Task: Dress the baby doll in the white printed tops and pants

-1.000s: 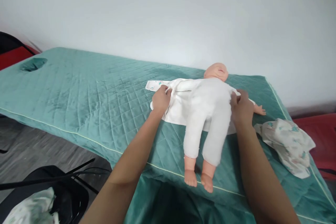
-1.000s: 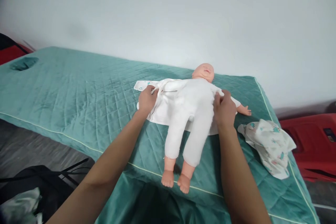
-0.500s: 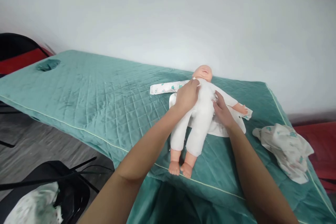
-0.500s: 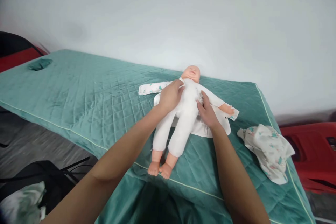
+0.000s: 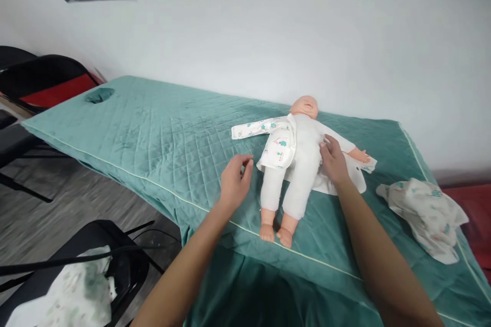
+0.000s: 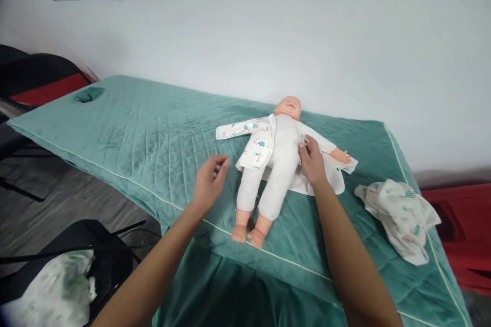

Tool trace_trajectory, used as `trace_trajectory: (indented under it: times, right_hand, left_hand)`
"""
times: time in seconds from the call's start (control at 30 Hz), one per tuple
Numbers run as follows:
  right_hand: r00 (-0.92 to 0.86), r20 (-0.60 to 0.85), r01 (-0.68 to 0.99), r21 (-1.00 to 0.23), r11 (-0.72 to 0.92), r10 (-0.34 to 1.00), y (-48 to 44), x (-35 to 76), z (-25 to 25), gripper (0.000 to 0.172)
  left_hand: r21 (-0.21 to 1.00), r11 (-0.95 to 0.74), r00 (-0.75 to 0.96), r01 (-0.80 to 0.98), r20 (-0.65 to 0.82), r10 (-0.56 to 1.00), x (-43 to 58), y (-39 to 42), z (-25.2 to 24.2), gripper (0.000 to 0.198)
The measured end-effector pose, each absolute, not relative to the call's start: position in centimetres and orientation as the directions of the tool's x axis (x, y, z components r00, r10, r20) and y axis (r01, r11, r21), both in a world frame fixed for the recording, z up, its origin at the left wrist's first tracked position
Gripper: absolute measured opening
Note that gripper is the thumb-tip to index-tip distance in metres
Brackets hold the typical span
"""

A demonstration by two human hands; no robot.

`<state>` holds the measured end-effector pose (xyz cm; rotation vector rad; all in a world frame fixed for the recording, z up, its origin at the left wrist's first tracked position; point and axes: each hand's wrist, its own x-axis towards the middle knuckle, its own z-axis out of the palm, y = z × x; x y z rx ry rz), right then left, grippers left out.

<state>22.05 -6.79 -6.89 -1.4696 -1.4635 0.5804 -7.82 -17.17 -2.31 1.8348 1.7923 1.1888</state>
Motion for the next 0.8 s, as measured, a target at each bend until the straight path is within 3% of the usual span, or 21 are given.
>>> trace_trajectory:
  times: [0.13, 0.23, 0.5, 0.63, 0.8]
  right_hand:
    - [0.266, 0.213, 0.458, -0.886, 0.071, 0.940, -7.1, 21.9, -6.3, 0.046]
    - [0.271, 0.175, 0.500, -0.866, 0.017, 0.947, -7.1, 22.1, -5.9, 0.041]
    - [0.194, 0.183, 0.472, -0.879, 0.072, 0.964, -6.4, 22.0, -6.1, 0.040]
    - [0.151, 0.204, 0.396, -0.909, 0.130, 0.967, -6.3, 21.4, -5.9, 0.043]
    - [0.031, 0.183, 0.337, -0.927, 0.162, 0.983, -6.6, 21.0, -5.2, 0.051]
  left_hand:
    - [0.597, -0.375, 0.112, 0.709, 0.429, 0.896, -5.6, -11.8, -1.1, 0.032]
    - [0.530, -0.451, 0.264, 0.718, 0.392, 0.881, -2.3, -6.9, -0.2, 0.034]
    - [0.440, -0.518, 0.436, 0.734, 0.280, 0.855, 4.3, -0.8, 2.7, 0.035]
    - [0.334, -0.612, 0.551, 0.717, 0.268, 0.791, 7.8, -0.8, 4.0, 0.033]
    - [0.179, -0.758, 0.754, 0.627, 0.103, 0.648, 14.1, -0.1, 3.6, 0.037]
